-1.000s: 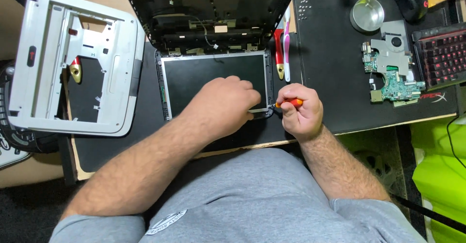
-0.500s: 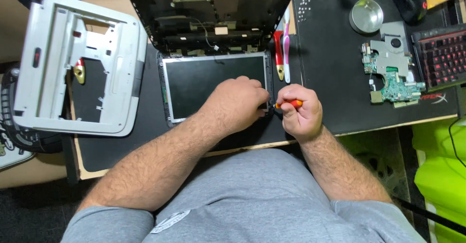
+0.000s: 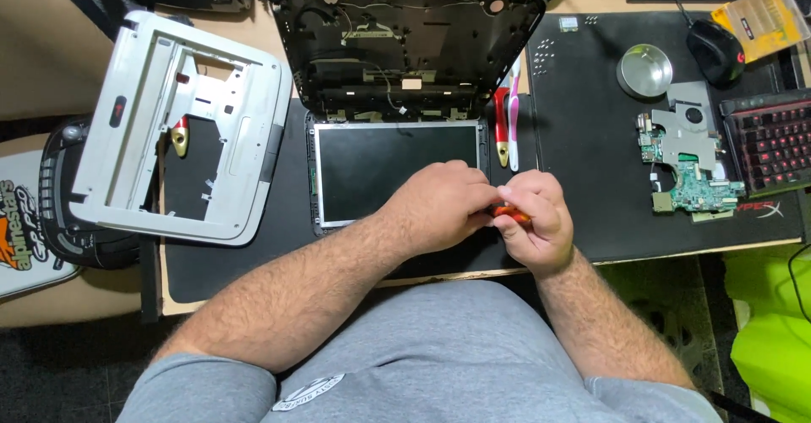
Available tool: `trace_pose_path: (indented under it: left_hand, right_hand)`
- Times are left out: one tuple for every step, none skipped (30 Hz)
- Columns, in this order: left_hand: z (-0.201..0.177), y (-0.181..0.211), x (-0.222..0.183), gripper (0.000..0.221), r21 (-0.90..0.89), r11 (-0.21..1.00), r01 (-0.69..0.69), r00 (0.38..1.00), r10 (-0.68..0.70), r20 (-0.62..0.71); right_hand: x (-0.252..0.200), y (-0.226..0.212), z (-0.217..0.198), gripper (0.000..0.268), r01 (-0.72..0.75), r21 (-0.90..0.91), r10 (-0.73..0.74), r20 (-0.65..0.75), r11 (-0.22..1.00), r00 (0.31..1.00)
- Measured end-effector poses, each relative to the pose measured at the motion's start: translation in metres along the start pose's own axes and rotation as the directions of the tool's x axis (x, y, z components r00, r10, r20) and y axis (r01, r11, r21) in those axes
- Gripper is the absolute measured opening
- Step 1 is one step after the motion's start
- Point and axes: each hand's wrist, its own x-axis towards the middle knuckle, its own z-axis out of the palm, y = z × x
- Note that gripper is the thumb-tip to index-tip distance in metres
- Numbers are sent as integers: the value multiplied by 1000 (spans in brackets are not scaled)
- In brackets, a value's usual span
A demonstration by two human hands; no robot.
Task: Detaching an LCD panel from a laptop lid by removing the bezel and unscrewing the panel.
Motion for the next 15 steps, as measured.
trace_pose_path:
  left_hand:
    - [0,0,0,20,1,1000,0,1000,0,-2]
    - [0,1,0,18,-8,1000,-12,1000,12,3]
    - [1,1,0,16,-18,1000,-23,1000,24,7]
    - [3,-1,1,16,-18,1000,-23,1000,23,6]
    - [5,-4,2,16,-23,999,-24,1000,24,3]
    - [8,-6,3,16,-28,999,-26,1000,26,1]
    - [9,-7,2,16,-28,999,-25,1000,25,-1]
    - [11,-8,2,14,-38,999,-37,999,36,-30]
    - [13,-8,1,13,-47,998,-50,997,47,-59]
    - [13,-8,0,13,-46,998,-51,997,48,-59]
    - [14,-8,0,14,-89,993,-82,993,74,-89]
    - [14,-8,-1,16,-130,985,-114,988,98,-120]
    - [18,-9,0,16,-129,985,-115,988,99,-120]
    - [22,-9,2,12,-188,970,-152,981,125,-147]
    - [26,-10,3,10,-245,951,-190,973,149,-175]
  right_hand:
    - [-6,3,0,30,2,0,-2,1,1000,1000]
    - [-13,5,1,31,-23,26,24,-44,999,999]
    - [-20,8,1,35,-46,54,50,-89,997,995]
    - [-17,4,3,35,-45,55,50,-88,997,995]
    - [-13,0,5,33,-44,77,52,-107,996,993]
    - [-10,-4,6,31,-42,100,55,-127,994,990]
    - [-12,-2,5,31,-41,100,54,-126,994,991]
    - [-13,1,3,28,-38,111,51,-120,993,991]
    - [-15,3,2,24,-34,121,48,-114,992,992]
    - [-10,2,2,24,-33,121,47,-114,992,992]
    - [-5,1,1,24,-10,130,25,-115,991,993]
    - [-1,0,1,24,13,139,4,-116,990,993]
    - [3,-2,0,24,14,139,2,-117,990,993]
    - [6,-4,-1,22,14,65,-9,-77,998,997]
    - [9,-6,-1,26,17,-9,-18,-37,1000,999]
